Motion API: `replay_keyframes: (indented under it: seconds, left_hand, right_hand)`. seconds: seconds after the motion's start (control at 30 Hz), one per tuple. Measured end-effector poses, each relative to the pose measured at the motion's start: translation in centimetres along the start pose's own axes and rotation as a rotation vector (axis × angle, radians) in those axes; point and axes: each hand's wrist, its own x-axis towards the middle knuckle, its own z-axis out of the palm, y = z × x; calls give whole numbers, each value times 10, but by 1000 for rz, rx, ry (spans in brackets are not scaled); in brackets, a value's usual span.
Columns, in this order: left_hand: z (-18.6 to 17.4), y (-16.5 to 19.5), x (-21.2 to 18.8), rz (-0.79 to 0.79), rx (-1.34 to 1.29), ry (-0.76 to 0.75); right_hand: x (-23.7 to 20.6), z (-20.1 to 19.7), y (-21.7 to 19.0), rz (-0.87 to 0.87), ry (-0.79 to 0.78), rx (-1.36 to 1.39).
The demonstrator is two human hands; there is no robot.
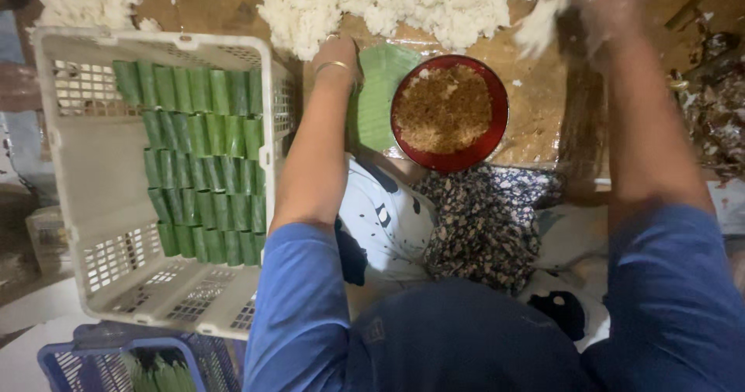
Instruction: The person wraps rice and a brown filling in banana leaves, folds them into small packets, and places them in a plastic crate. The process is repeated continuously.
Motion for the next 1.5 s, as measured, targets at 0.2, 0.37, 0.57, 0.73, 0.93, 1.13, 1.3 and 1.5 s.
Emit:
replay_keyframes:
  seconds: [0.2, 0.37, 0.57, 0.73, 0.93, 1.13, 1.3, 1.5]
  left_hand:
    - [-11, 3, -9, 42, 27, -71]
    - [-11, 3, -9, 59, 23, -91]
    - [-1, 0, 10, -27, -77, 67]
    - [2, -7, 9, 69, -81, 238]
    - [-15, -11, -14, 170, -132, 530]
    - [-57, -7, -57, 193, -982, 658]
    - [-69, 29, -120, 191, -1979, 325]
    - [-29, 100, -126, 178, -2524, -32]
  right_hand:
    - [36, 5, -2, 231, 57, -102]
    - [15, 51, -16, 154, 157, 205]
    - [-61, 103, -6, -140, 225, 735]
    - [-78, 120, 3, -307, 401, 366]
    - [-54, 98, -13, -152, 165, -82]
    - [-52, 41, -25, 44, -52, -269]
    - [-80, 50, 6, 69, 141, -274]
    - [-138, 121, 20, -265, 763, -540]
